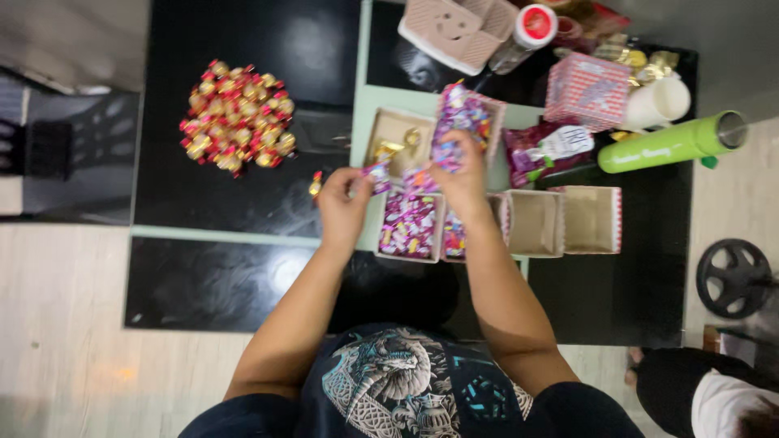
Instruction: The person sorts wrapped candies and places them into small paper boxes on the table by hand.
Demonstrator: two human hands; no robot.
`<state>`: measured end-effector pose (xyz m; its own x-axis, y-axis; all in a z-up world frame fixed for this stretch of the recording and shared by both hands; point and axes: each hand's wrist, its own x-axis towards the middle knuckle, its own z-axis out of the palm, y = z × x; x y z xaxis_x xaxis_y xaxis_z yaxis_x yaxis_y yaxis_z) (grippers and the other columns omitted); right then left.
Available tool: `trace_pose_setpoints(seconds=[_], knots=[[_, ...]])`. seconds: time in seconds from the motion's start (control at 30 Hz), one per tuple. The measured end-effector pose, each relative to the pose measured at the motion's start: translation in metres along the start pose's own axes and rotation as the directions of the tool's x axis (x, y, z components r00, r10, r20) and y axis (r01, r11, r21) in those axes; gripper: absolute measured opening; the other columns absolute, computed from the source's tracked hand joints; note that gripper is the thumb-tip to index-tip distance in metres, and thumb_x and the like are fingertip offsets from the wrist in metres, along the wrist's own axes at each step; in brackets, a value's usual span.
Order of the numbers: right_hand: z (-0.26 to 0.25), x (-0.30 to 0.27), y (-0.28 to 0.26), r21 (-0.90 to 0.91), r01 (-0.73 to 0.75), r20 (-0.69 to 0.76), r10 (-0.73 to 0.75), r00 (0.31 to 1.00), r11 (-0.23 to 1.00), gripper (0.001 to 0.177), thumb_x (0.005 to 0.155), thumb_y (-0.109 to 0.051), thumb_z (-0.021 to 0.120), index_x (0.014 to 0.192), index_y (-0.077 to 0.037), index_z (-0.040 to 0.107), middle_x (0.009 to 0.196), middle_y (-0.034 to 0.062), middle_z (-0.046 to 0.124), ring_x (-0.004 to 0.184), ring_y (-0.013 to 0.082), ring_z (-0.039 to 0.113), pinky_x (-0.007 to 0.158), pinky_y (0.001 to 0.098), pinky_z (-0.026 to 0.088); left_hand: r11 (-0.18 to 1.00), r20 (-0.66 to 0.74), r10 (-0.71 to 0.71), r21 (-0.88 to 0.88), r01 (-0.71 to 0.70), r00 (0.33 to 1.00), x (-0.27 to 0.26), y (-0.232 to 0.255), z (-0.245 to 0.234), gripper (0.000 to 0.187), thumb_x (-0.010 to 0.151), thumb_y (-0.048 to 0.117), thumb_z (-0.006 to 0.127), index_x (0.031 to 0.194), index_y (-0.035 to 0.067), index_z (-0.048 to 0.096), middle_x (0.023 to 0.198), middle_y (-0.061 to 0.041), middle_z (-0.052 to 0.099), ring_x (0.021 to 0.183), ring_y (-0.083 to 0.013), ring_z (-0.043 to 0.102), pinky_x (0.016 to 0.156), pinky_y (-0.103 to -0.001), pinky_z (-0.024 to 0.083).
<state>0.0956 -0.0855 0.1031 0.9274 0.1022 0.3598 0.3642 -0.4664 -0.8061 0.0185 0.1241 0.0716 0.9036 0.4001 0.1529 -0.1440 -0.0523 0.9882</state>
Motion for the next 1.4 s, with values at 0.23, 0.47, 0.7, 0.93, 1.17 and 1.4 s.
trace_pose_setpoints(seconds=[0.23, 0.47, 0.7, 0.93, 1.17, 1.4], knots=[[0.126, -0.077, -0.034, 0.254, -0.137, 0.36, 0.038, 0.932, 0.957, 0.045, 0.077, 0.005, 0.078, 0.115, -0.007, 0.057, 0.112, 0.0079, 0.061, 0.112, 0.0219, 0.059, 0.102, 0.0334, 0.046, 0.858, -0.177, -0.345, 0.34, 0.386, 0.922, -0.051, -0.048, -0.114, 0.02, 0.091, 0.019, 0.076, 0.091, 0.0, 0.072, 0.07, -0.006, 0.069, 0.062, -0.0123, 0.061, 0.06, -0.029, 0.049], [0.163, -0.115, -0.053, 0.048, -0.136, 0.513, 0.092, 0.853, 0.99, 0.044, 0.08, -0.003, 0.076, 0.119, -0.008, 0.057, 0.115, 0.0148, 0.062, 0.112, 0.0337, 0.064, 0.096, 0.0371, 0.051, 0.798, -0.099, -0.329, 0.503, 0.333, 0.939, -0.081, -0.074, -0.156, 0.018, 0.087, 0.017, 0.073, 0.098, 0.003, 0.074, 0.081, -0.013, 0.075, 0.073, -0.028, 0.074, 0.068, -0.038, 0.056], [0.148, -0.122, -0.066, -0.023, 0.012, 0.525, 0.002, 0.851, 1.0, 0.039, 0.085, -0.002, 0.073, 0.12, -0.008, 0.058, 0.12, 0.0156, 0.061, 0.116, 0.0381, 0.06, 0.099, 0.0416, 0.05, 0.796, -0.021, -0.197, 0.58, 0.173, 0.98, -0.084, -0.056, -0.163, 0.026, 0.084, 0.017, 0.074, 0.107, 0.003, 0.071, 0.1, -0.016, 0.07, 0.083, -0.0325, 0.07, 0.076, -0.042, 0.055], [0.143, -0.132, -0.074, 0.027, 0.056, 0.665, -0.06, 0.745, 0.998, 0.039, 0.085, -0.007, 0.07, 0.123, -0.006, 0.06, 0.126, 0.0188, 0.053, 0.116, 0.0387, 0.058, 0.1, 0.0418, 0.049, 0.716, -0.013, -0.03, 0.698, 0.031, 0.999, -0.08, -0.051, -0.164, 0.023, 0.086, 0.016, 0.074, 0.107, 0.008, 0.073, 0.103, -0.014, 0.069, 0.1, -0.037, 0.062, 0.088, -0.048, 0.047], [0.14, -0.127, -0.061, 0.001, -0.01, 0.628, 0.007, 0.778, 1.0, 0.029, 0.098, -0.021, 0.071, 0.121, -0.007, 0.061, 0.123, 0.014, 0.055, 0.116, 0.0337, 0.061, 0.101, 0.0401, 0.05, 0.726, -0.012, -0.066, 0.685, 0.056, 0.998, -0.075, -0.051, -0.161, 0.023, 0.085, 0.018, 0.073, 0.106, 0.009, 0.073, 0.106, -0.012, 0.068, 0.102, -0.0356, 0.061, 0.089, -0.047, 0.046], [0.131, -0.121, -0.076, -0.124, -0.137, 0.744, 0.183, 0.642, 0.983, 0.044, 0.088, -0.015, 0.07, 0.13, -0.01, 0.057, 0.128, 0.014, 0.051, 0.105, 0.0304, 0.064, 0.093, 0.0378, 0.053, 0.761, -0.016, -0.076, 0.645, 0.069, 0.997, -0.073, -0.055, -0.154, 0.02, 0.089, 0.019, 0.073, 0.107, 0.009, 0.073, 0.106, -0.012, 0.068, 0.103, -0.0347, 0.062, 0.091, -0.048, 0.045]])
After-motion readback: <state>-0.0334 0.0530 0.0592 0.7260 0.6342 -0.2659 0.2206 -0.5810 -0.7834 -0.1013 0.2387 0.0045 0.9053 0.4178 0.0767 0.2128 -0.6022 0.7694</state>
